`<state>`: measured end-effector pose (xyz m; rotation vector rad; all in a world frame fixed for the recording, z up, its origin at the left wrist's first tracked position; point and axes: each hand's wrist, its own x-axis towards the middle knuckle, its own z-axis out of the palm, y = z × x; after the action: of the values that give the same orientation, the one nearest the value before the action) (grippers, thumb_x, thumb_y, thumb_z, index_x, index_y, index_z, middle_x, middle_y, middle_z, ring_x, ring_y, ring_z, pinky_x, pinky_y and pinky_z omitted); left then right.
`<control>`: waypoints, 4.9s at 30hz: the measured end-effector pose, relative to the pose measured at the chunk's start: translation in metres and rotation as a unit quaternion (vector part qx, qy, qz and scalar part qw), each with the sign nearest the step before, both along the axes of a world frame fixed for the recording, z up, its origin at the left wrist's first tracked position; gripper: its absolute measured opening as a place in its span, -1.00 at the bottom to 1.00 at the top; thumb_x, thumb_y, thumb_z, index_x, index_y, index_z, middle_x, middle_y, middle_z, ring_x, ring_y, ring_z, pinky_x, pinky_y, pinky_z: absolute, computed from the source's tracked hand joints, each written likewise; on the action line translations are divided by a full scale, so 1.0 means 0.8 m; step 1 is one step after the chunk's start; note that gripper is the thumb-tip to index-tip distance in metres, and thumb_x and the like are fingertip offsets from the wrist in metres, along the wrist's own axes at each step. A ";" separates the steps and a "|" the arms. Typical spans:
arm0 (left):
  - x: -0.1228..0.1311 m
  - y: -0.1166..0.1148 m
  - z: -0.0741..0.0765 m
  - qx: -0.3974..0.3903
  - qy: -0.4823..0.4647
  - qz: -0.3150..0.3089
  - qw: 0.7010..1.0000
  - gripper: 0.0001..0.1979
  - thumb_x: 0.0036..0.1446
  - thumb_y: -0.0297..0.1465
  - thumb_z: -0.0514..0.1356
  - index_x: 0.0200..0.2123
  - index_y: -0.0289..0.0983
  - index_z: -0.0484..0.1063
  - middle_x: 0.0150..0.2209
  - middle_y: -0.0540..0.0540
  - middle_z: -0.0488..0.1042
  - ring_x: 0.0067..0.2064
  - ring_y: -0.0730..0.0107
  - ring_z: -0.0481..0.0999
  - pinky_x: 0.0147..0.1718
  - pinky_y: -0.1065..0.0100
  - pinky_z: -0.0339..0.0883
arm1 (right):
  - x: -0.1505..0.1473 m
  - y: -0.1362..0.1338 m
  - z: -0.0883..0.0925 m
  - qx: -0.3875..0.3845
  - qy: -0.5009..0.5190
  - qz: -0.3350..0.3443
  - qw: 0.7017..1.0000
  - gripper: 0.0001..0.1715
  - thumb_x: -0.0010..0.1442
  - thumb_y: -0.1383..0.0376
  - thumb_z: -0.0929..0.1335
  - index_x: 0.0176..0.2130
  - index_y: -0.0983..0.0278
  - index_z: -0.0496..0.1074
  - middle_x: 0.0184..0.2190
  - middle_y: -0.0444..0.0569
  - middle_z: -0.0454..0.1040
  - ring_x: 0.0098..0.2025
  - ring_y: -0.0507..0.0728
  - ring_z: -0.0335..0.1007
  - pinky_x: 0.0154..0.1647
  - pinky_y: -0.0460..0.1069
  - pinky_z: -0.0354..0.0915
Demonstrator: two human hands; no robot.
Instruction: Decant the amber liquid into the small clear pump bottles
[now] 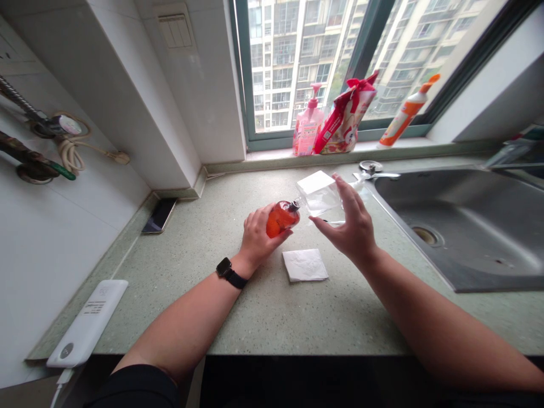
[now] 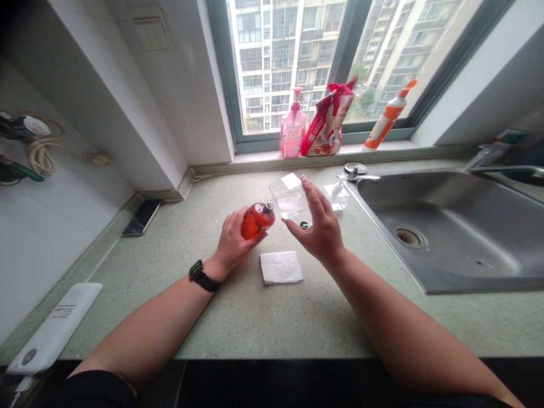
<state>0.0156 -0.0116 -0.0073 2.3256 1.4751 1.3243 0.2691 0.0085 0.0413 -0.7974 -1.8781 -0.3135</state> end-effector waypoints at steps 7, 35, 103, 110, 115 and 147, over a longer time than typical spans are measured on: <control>0.000 -0.001 0.001 0.006 -0.001 -0.001 1.000 -0.22 0.30 0.14 0.28 0.39 -0.16 0.23 0.26 -0.26 0.51 0.17 -0.01 0.52 0.24 -0.06 0.33 | 0.000 -0.001 0.000 0.001 -0.007 -0.008 1.000 0.21 0.21 0.23 0.57 0.59 0.09 -0.04 0.49 0.13 0.30 0.45 0.47 0.33 0.42 0.43 0.39; -0.001 -0.001 0.001 0.013 -0.040 -0.030 0.999 -0.23 0.27 0.04 0.36 0.40 -0.11 0.23 0.24 -0.29 0.38 0.24 -0.07 0.44 0.25 -0.17 0.41 | 0.000 0.000 -0.001 0.002 -0.009 -0.015 1.000 0.17 0.25 0.19 0.53 0.59 0.04 -0.07 0.47 0.11 0.32 0.44 0.46 0.33 0.43 0.44 0.36; -0.004 -0.003 0.002 0.018 -0.062 -0.038 0.997 -0.23 0.25 0.03 0.40 0.37 -0.13 0.25 0.17 -0.25 0.44 0.17 0.03 0.50 0.19 -0.04 0.48 | -0.018 -0.010 0.004 -0.031 -0.016 -0.034 0.999 0.22 0.26 0.24 0.48 0.61 0.02 -0.20 0.49 0.13 0.25 0.43 0.49 0.33 0.37 0.44 0.41; -0.003 -0.004 0.001 0.001 -0.080 -0.051 0.995 -0.20 0.23 0.07 0.39 0.37 -0.14 0.25 0.17 -0.27 0.45 0.15 0.02 0.54 0.15 -0.03 0.52 | -0.022 -0.013 0.011 -0.026 -0.025 -0.035 0.999 0.22 0.25 0.29 0.47 0.61 0.04 -0.20 0.48 0.15 0.27 0.44 0.49 0.30 0.39 0.44 0.40; -0.004 -0.004 0.001 0.014 -0.086 -0.057 0.995 -0.22 0.23 0.08 0.38 0.35 -0.17 0.28 0.17 -0.27 0.46 0.16 0.02 0.53 0.17 -0.04 0.50 | -0.024 -0.014 0.016 -0.026 -0.029 -0.027 0.999 0.21 0.25 0.31 0.46 0.61 0.05 -0.18 0.47 0.17 0.28 0.44 0.50 0.31 0.38 0.45 0.40; -0.014 0.010 -0.004 0.031 -0.160 0.003 0.987 -0.20 0.19 0.14 0.38 0.31 -0.17 0.31 0.10 -0.25 0.45 0.02 0.11 0.57 0.01 0.05 0.57 | -0.072 0.013 0.061 -0.070 -0.067 -0.019 0.995 0.17 0.15 0.39 0.43 0.55 0.12 -0.11 0.38 0.24 0.32 0.40 0.50 0.30 0.41 0.50 0.27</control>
<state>0.0042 -0.0038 -0.0104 2.0194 1.3588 1.6719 0.2112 0.0191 0.0903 -0.9264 -2.0296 -0.2675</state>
